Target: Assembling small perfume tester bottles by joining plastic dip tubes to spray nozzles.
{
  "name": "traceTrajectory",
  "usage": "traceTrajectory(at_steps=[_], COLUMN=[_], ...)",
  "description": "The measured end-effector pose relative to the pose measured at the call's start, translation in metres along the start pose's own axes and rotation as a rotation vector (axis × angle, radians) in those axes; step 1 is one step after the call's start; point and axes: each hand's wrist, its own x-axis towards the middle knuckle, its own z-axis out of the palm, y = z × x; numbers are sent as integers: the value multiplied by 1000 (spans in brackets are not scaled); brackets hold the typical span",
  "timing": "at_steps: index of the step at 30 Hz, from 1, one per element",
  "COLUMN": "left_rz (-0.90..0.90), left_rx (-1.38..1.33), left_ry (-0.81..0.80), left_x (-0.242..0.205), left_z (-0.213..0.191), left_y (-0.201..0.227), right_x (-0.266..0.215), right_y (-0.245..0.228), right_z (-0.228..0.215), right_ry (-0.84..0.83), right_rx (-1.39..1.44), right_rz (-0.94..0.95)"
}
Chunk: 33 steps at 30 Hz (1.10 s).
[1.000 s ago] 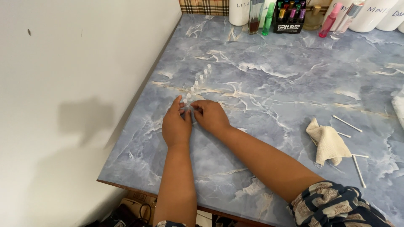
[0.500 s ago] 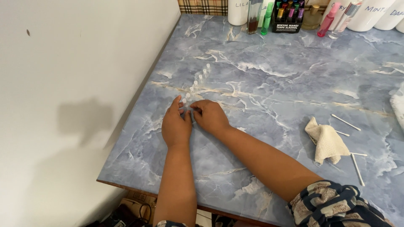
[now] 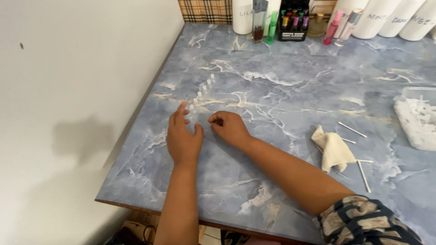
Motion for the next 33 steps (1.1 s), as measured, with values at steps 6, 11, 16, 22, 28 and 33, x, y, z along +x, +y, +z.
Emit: traceTrajectory(at_steps=[6, 11, 16, 22, 28, 33], left_rz=[298, 360, 365, 415, 529, 557], left_rx=[-324, -515, -589, -377, -347, -356], left_ry=[-182, -274, -396, -597, -574, -641], left_x=[7, -10, -46, -67, -66, -63], left_z=[58, 136, 198, 218, 208, 202], left_y=[47, 107, 147, 160, 158, 157], right_x=[-21, -51, -88, -115, -114, -116], right_y=[-1, 29, 82, 127, 138, 128], right_z=[-89, -184, -235, -237, -228, -232], right_ry=[22, 128, 201, 249, 300, 237], right_rx=[-14, -204, -361, -365, -407, -350], right_rz=[48, 16, 170, 131, -55, -63])
